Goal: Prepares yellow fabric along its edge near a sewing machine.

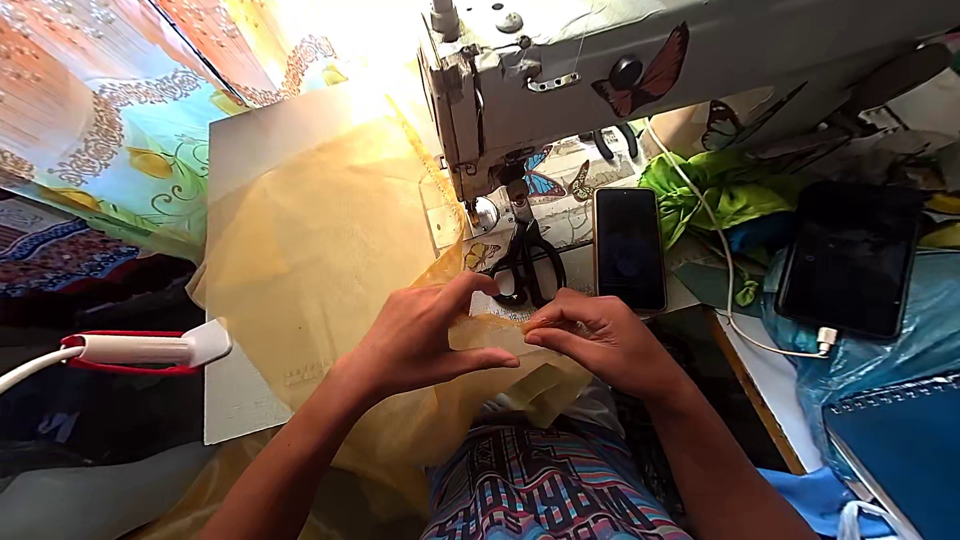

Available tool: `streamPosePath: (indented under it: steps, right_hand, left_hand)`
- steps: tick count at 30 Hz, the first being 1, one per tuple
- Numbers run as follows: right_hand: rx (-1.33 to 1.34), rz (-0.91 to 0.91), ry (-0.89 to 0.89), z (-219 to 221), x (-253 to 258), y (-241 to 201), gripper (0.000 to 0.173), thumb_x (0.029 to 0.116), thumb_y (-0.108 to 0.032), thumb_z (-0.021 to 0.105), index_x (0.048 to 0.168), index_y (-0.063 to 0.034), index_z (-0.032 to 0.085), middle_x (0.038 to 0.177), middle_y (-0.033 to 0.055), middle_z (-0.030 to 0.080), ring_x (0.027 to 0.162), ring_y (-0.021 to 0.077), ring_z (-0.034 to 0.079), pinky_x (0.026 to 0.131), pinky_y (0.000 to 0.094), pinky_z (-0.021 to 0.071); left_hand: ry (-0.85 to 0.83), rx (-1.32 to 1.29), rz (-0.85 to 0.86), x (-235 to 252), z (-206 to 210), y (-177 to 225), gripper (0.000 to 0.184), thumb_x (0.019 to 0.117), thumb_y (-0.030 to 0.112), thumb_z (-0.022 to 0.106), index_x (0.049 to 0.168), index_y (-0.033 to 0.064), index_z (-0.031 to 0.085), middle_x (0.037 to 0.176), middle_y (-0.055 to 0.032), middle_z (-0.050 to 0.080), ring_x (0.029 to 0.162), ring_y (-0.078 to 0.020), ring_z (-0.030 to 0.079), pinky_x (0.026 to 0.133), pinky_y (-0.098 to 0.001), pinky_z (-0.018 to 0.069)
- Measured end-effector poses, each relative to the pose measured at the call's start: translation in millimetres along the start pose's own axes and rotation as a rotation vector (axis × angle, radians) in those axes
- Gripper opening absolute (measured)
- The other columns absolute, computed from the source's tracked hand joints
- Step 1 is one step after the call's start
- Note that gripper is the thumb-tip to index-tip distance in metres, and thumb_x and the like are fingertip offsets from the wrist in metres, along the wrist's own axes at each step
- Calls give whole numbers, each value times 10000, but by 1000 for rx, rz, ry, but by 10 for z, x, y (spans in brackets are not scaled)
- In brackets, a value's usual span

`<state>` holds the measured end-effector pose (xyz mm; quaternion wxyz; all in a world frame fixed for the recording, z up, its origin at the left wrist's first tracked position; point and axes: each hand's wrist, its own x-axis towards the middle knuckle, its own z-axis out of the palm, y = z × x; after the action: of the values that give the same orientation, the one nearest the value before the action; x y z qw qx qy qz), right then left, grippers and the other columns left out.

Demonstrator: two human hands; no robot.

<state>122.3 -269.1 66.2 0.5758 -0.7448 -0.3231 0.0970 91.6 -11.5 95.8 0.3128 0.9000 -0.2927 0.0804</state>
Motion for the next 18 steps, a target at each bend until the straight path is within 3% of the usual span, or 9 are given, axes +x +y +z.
streamPosePath:
  steps: [3, 5, 7, 11, 14, 16, 18]
  right_hand:
    - [-79, -73, 41, -24, -63, -28, 146, 970, -227, 689, 926, -110, 764, 827, -87, 675, 793, -44, 581, 725, 115, 473]
    - [-164, -140, 74, -33, -128, -28, 158, 977, -224, 680, 923, -109, 774, 818, -89, 688, 812, -36, 570, 761, 132, 454]
    - [-294, -211, 123, -35, -194, -17, 182, 992, -232, 665, 930, -110, 785, 814, -67, 707, 817, 9, 562, 794, 197, 423]
    - [-649, -382, 307, -27, -265, 40, 144, 996, -186, 660, 985, -134, 794, 786, 16, 683, 836, 160, 574, 807, 329, 399]
    - [-757, -435, 396, -15, -295, 92, 125, 986, -150, 673, 1037, -158, 786, 839, 47, 658, 887, 203, 560, 852, 353, 390]
    - [-724, -426, 410, -10, -309, 109, 119, 993, -208, 679, 1036, -170, 783, 878, 46, 655, 926, 199, 559, 878, 350, 390]
    - [-593, -388, 403, -7, -309, 101, 218, 992, -360, 682, 1042, -171, 777, 927, 22, 647, 994, 168, 552, 919, 327, 396]
  left_hand:
    - [-35, -31, -9, -15, 6, -17, 465, 901, 568, 684, 986, 111, 699, 705, 65, 595, 621, -6, 525, 577, -198, 429]
    - [-60, -73, -1, -22, 8, -29, 349, 936, 468, 689, 942, 119, 707, 744, 55, 650, 671, -7, 589, 616, -200, 475]
    - [-79, -125, 9, -21, 30, -26, 294, 949, 400, 694, 934, 107, 710, 746, 51, 666, 684, 4, 602, 636, -184, 482]
    - [-146, -357, -58, 27, 36, 23, 360, 957, 427, 684, 997, 69, 701, 768, 72, 653, 709, 67, 595, 633, -109, 494]
    - [-150, -567, -194, 88, 61, 86, 200, 1001, 255, 635, 947, 68, 682, 691, 79, 595, 603, 60, 538, 544, -101, 444]
    - [-154, -657, -261, 113, 91, 101, 123, 995, 159, 630, 925, 70, 675, 685, 72, 586, 585, 44, 528, 532, -103, 434]
    - [-156, -700, -275, 123, 123, 105, 102, 989, 130, 635, 919, 68, 675, 686, 70, 593, 587, 45, 535, 537, -101, 439]
